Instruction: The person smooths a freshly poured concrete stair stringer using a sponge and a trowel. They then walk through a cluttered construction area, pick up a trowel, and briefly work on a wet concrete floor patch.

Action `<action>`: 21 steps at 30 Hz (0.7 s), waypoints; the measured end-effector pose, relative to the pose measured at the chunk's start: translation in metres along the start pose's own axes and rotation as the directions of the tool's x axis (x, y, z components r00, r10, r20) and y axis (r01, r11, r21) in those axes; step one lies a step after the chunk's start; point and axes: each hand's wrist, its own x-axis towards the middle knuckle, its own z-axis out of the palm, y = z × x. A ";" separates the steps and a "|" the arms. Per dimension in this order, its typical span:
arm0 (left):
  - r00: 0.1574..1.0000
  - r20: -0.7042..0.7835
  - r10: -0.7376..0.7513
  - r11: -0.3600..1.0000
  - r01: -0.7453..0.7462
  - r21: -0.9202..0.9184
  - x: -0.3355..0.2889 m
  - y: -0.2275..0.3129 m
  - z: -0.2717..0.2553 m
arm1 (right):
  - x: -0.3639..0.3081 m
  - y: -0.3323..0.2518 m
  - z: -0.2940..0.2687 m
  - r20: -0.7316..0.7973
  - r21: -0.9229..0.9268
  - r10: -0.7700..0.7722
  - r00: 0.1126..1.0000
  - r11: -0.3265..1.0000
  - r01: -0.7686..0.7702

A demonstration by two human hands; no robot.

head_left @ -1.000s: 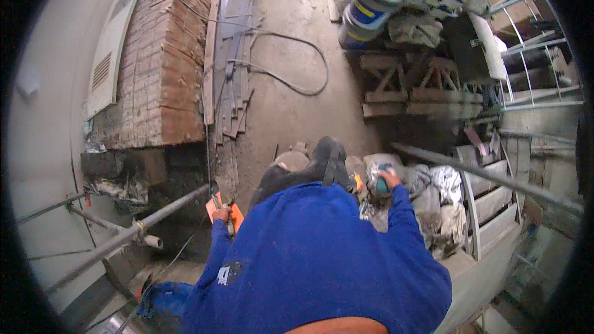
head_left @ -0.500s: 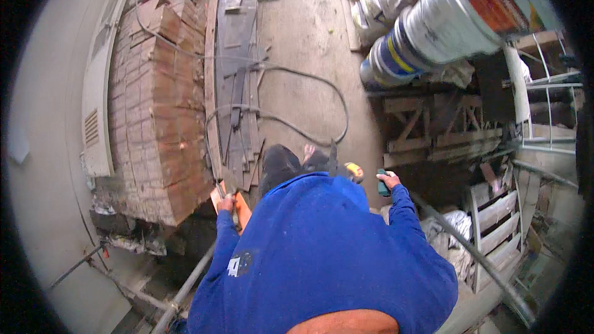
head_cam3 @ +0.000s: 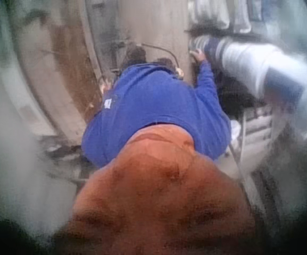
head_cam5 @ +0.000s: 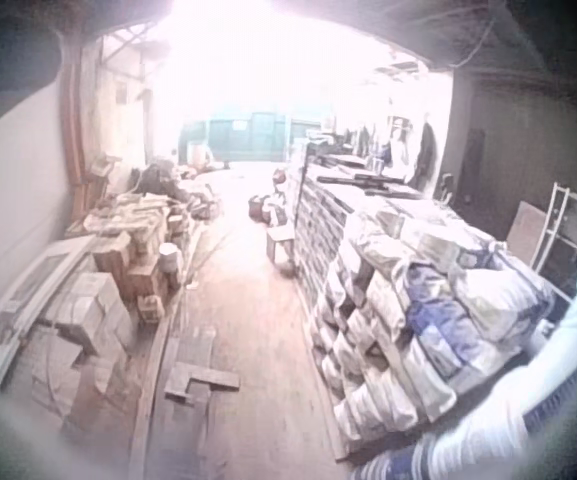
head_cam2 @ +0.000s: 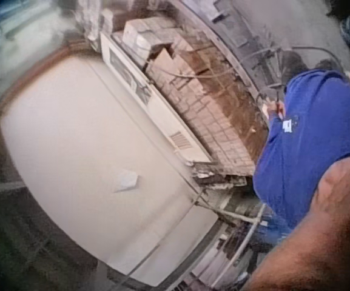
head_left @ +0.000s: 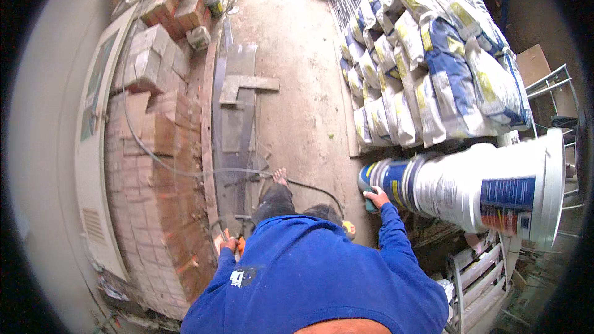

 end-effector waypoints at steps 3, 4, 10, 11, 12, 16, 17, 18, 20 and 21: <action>0.938 -0.052 0.341 0.908 -0.315 0.274 0.051 0.131 -0.063 | 0.033 -0.050 -0.017 0.032 0.097 0.075 0.997 0.992 -0.078; 0.907 -0.074 0.414 0.854 -0.359 0.376 0.068 0.176 -0.081 | 0.047 -0.063 -0.018 0.003 0.044 0.155 0.988 0.987 -0.155; 0.880 -0.353 0.317 0.936 -0.350 -0.033 0.155 0.418 -0.158 | 0.174 -0.108 -0.024 0.075 -0.081 0.301 0.951 0.952 -0.295; 0.866 -0.379 0.327 0.937 -0.350 0.009 0.163 0.453 -0.165 | 0.205 -0.117 -0.028 0.114 -0.062 0.297 0.948 0.955 -0.291; 0.851 -0.405 0.335 0.938 -0.343 0.055 0.170 0.486 -0.170 | 0.239 -0.129 -0.032 0.123 -0.073 0.379 0.917 0.925 -0.373; 0.864 -0.212 0.457 0.830 -0.328 0.452 0.187 0.600 -0.174 | 0.371 -0.218 -0.075 0.022 -0.140 0.379 0.925 0.917 -0.373; 0.872 -0.119 0.474 0.740 -0.321 0.591 0.189 0.622 -0.171 | 0.405 -0.249 -0.094 0.144 -0.068 0.358 0.923 0.934 -0.352; 0.898 -0.039 0.438 0.695 -0.311 0.648 0.190 0.641 -0.167 | 0.435 -0.285 -0.109 0.097 0.039 0.313 0.945 0.947 -0.318; 0.974 -0.161 0.161 0.954 -0.112 0.277 0.192 0.671 -0.154 | 0.497 -0.362 -0.145 0.104 0.031 0.190 0.976 0.981 -0.194; 0.986 -0.120 0.113 0.961 -0.078 0.265 0.195 0.686 -0.147 | 0.529 -0.403 -0.159 0.040 -0.019 0.111 0.993 0.994 -0.110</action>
